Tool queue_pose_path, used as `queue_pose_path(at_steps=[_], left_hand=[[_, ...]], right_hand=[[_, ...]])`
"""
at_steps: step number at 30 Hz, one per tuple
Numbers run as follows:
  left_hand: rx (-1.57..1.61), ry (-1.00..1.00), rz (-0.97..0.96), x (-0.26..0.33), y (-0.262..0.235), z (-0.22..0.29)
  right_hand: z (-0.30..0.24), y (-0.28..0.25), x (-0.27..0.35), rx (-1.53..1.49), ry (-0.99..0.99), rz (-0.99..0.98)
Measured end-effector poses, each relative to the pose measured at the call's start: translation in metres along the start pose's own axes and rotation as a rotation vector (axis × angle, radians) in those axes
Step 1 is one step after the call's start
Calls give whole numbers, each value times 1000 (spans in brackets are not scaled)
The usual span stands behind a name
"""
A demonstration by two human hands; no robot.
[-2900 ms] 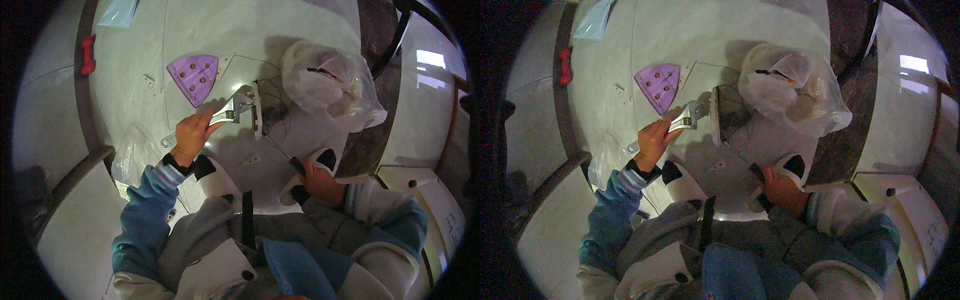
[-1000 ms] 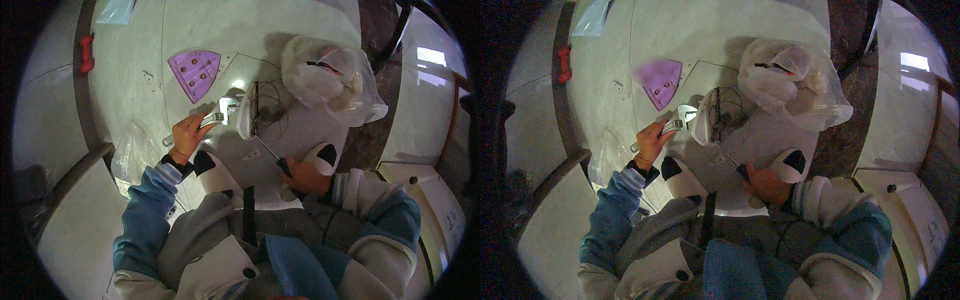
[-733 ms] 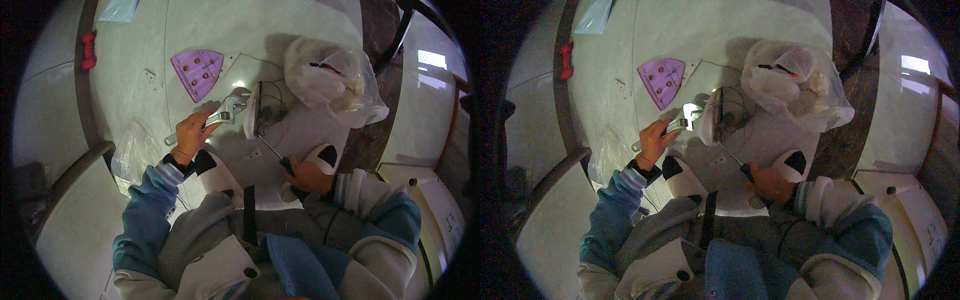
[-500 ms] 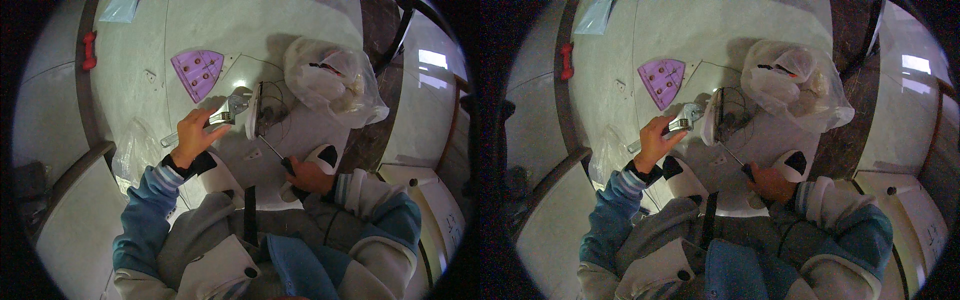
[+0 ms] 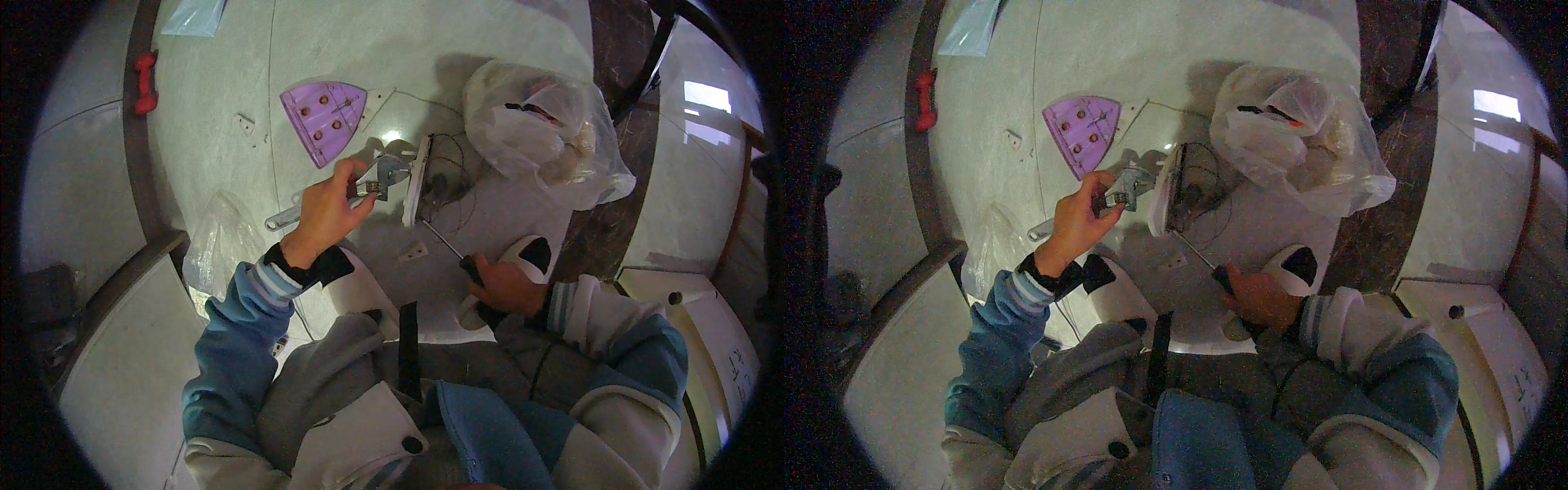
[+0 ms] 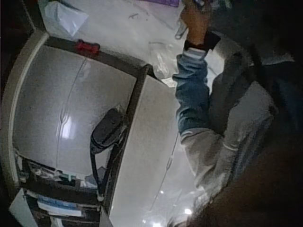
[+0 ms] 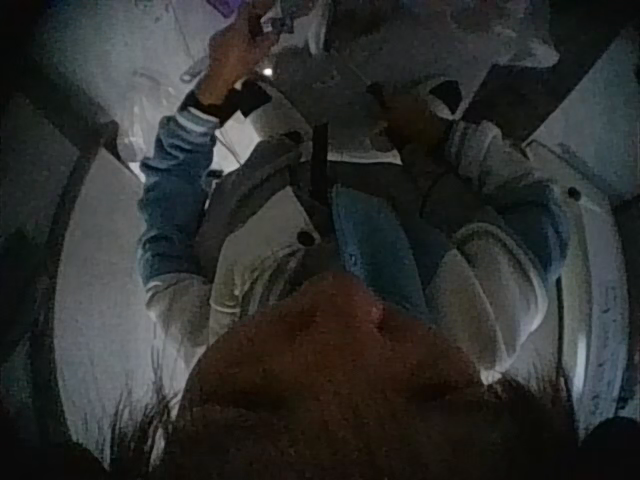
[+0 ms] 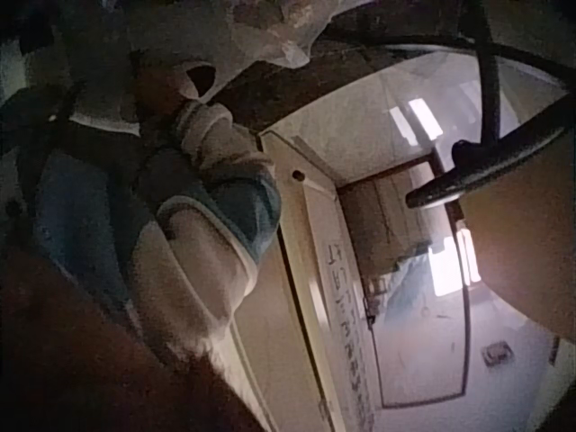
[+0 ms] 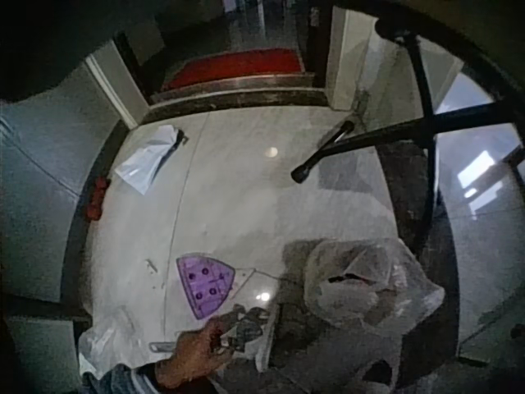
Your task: The person assembles a small appliance by attaching a purple plastic base to a white housing. They use a screwdriver to fasten screws and a wrench to tighten components, then place a white triangular cover over the assembly.
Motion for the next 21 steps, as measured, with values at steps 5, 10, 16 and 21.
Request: queue_pose_path(at_steps=[5,10,16,21], left_hand=[[7,181,-33,3,-1,3],[3,212,-37,7,-1,10],[-233,180,-13,8,1,29],[-353,156,129,8,10,42]], right_hand=[[-2,-4,0,0,35,-37],[-4,-8,-3,-14,65,-87],[-5,-7,-4,18,42,-49],[-5,-7,-6,34,91,-97]])
Point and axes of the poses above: each hand's wrist, its own x-axis away from the middle knuckle, its own y-axis out of the palm, z = x × y, the point moved 2 cm from there along -x, towards the middle knuckle, and after that the axes turned 8 degrees about -y, right-handed, at the moved point
